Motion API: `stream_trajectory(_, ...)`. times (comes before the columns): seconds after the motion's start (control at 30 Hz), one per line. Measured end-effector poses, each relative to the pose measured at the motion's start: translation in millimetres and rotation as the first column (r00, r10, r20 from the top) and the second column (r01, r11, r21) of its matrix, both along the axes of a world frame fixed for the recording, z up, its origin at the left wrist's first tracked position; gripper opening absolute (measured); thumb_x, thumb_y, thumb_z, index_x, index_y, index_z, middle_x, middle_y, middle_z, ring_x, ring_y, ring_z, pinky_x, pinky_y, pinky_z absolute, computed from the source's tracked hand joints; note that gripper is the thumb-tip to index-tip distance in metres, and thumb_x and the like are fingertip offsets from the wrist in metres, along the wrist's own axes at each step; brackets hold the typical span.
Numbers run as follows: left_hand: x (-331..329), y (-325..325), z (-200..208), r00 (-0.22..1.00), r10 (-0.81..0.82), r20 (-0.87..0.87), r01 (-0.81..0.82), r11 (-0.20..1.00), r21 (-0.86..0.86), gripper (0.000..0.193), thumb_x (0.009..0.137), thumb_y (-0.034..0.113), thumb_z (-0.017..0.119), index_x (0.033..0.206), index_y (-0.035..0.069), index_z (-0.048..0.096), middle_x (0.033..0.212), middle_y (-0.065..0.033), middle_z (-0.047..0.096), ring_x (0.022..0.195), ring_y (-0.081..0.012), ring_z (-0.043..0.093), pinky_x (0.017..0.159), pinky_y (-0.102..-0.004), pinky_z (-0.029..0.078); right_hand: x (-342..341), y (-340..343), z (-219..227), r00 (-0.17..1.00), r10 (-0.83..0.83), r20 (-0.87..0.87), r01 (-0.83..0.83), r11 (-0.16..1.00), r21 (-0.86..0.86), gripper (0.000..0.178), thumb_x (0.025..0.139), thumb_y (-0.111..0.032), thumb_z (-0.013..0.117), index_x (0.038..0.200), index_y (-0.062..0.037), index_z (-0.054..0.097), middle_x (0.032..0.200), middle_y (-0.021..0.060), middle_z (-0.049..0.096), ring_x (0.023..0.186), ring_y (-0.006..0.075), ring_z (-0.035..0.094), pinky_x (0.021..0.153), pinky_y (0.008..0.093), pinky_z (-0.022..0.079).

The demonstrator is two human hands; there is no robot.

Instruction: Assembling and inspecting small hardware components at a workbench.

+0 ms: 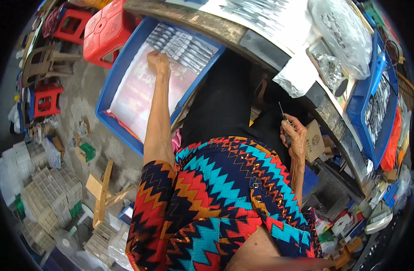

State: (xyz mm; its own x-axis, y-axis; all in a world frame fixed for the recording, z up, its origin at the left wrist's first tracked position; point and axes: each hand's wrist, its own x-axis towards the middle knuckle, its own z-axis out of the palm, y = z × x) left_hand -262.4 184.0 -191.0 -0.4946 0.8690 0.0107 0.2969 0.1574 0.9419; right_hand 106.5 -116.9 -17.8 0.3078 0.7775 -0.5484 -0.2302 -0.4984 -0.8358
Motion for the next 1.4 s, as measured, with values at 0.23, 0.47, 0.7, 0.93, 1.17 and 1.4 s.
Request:
stream_trajectory(0.23,39.1,-36.0,69.4,0.997,-0.015,-0.079,0.021,0.997,0.071,0.032,0.070,0.003,0.055,0.099,-0.008,0.050,0.085,-0.0136,0.054,0.076,-0.0216,0.052,0.070,-0.0314,0.043,1.9,-5.8,-6.2,1.000,-0.001,0.030,0.001,1.000,-0.006,0.035,0.078,-0.018,0.063,0.107,0.0000,0.055,0.060,0.0010,0.051,0.043,0.0058,0.045,0.033,0.0181,0.028)
stream_trajectory(0.47,162.5,-89.1,236.5,0.825,-0.469,-0.317,0.565,0.714,0.414,0.017,0.078,-0.004,0.052,0.092,0.001,0.059,0.083,-0.0074,0.056,0.076,-0.0177,0.053,0.065,-0.0289,0.044,-3.2,-4.9,5.3,0.993,0.034,0.115,-0.035,0.999,0.004,0.034,0.078,-0.019,0.063,0.106,0.0007,0.057,0.059,-0.0001,0.051,0.045,0.0052,0.046,0.037,0.0184,0.030)
stream_trajectory(0.7,213.7,-44.1,247.1,0.354,-0.481,-0.802,0.921,0.330,0.209,0.027,0.071,-0.006,0.058,0.093,0.009,0.062,0.095,-0.0076,0.056,0.093,-0.0270,0.050,0.080,-0.0346,0.042,-4.9,-6.3,10.8,0.992,0.041,0.116,-0.043,0.999,0.015,0.032,0.079,-0.017,0.063,0.105,0.0015,0.057,0.059,-0.0002,0.051,0.045,0.0046,0.044,0.039,0.0193,0.030)
stream_trajectory(0.93,219.3,-28.1,238.3,0.225,-0.453,-0.863,0.961,0.248,0.120,0.026,0.068,-0.007,0.060,0.089,0.009,0.060,0.097,-0.0063,0.055,0.098,-0.0257,0.048,0.084,-0.0372,0.040,-2.4,-6.6,5.9,0.995,0.003,0.098,-0.007,0.999,0.038,0.030,0.079,-0.017,0.063,0.103,0.0015,0.058,0.059,-0.0002,0.051,0.046,0.0048,0.045,0.039,0.0199,0.031)
stream_trajectory(1.17,212.1,-24.7,239.5,0.294,-0.467,-0.834,0.955,0.186,0.232,0.022,0.075,-0.007,0.054,0.092,0.008,0.056,0.098,-0.0067,0.058,0.099,-0.0256,0.051,0.086,-0.0365,0.037,-1.4,-7.9,11.9,0.998,0.012,0.056,-0.013,1.000,0.005,0.029,0.079,-0.015,0.063,0.102,0.0018,0.058,0.060,-0.0005,0.051,0.047,0.0049,0.044,0.040,0.0200,0.032)
stream_trajectory(1.4,206.5,-30.8,252.1,0.346,-0.523,-0.779,0.936,0.141,0.322,0.022,0.081,-0.006,0.051,0.099,0.006,0.057,0.094,-0.0093,0.058,0.095,-0.0249,0.053,0.082,-0.0327,0.041,-2.5,-14.5,14.2,0.982,0.097,0.162,-0.091,0.995,-0.045,0.029,0.078,-0.016,0.064,0.102,0.0001,0.059,0.060,-0.0003,0.050,0.048,0.0052,0.044,0.042,0.0210,0.034)
